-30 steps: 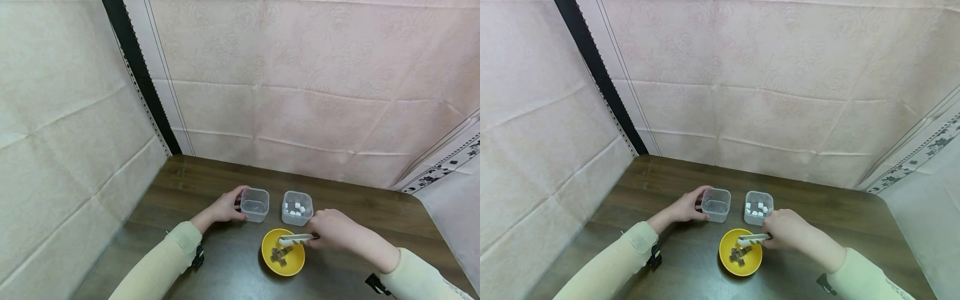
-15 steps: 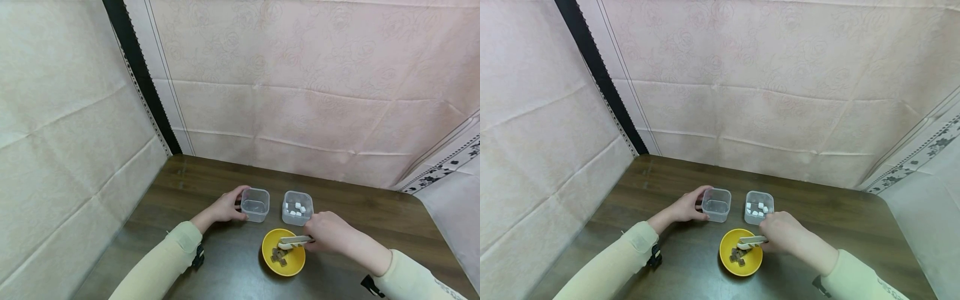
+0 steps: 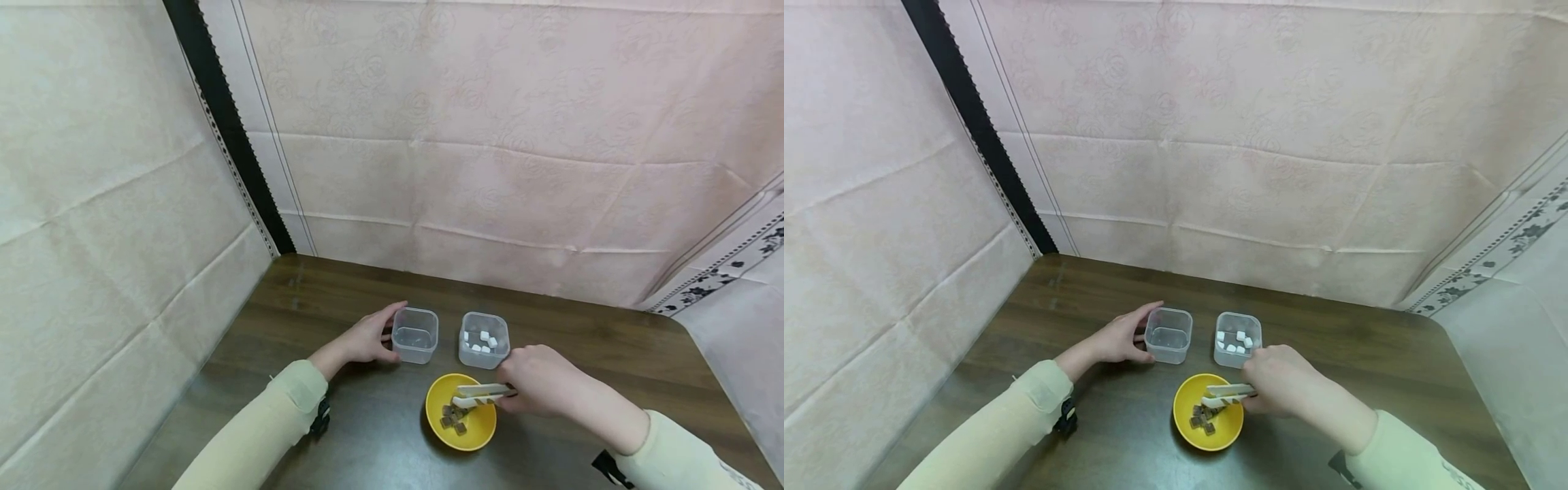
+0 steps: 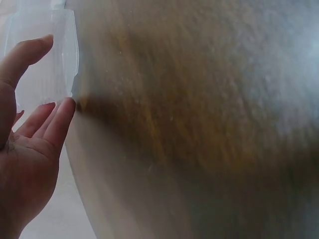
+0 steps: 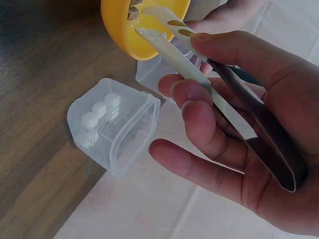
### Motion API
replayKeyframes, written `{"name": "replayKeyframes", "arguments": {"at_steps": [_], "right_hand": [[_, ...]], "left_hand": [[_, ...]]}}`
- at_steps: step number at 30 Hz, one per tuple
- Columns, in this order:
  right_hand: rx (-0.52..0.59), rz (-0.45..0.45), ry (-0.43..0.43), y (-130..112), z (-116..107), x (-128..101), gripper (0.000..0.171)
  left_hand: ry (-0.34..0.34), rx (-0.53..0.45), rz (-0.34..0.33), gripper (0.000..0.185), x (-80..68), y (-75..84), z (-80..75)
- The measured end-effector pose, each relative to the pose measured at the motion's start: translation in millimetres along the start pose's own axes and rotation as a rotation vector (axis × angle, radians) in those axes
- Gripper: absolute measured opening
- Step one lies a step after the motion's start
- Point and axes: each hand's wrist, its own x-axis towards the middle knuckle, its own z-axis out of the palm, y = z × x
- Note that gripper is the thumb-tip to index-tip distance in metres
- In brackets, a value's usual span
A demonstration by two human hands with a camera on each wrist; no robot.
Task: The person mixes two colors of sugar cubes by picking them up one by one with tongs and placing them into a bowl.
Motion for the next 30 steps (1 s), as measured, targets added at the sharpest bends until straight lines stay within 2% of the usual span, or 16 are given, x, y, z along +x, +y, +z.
{"name": "replayKeyframes", "arguments": {"at_steps": [8, 14, 18, 22, 26, 30], "right_hand": [[0.002, 0.029, 0.014, 1.9, -6.8, -6.3, 0.04], [0.029, 0.074, 0.037, 5.1, -16.9, -13.5, 0.041], [0.036, 0.093, 0.057, 8.8, -22.9, -17.5, 0.043], [0.029, 0.108, 0.063, 13.5, -27.2, -20.0, 0.045], [0.017, 0.125, 0.077, 18.0, -33.1, -21.9, 0.041], [-0.003, 0.136, 0.103, 22.1, -38.3, -23.1, 0.04]], "left_hand": [[-0.028, 0.086, 0.008, 0.12, -6.2, 7.7, -10.2], [-0.021, 0.178, 0.067, 0.118, -6.9, 20.3, -24.5], [-0.011, 0.233, 0.078, 0.116, -3.2, 30.4, -30.4], [-0.006, 0.249, 0.085, 0.112, 1.6, 42.2, -30.6], [-0.01, 0.232, 0.101, 0.109, 8.6, 53.9, -26.4], [-0.02, 0.259, 0.119, 0.106, 16.4, 67.6, -20.6]]}}
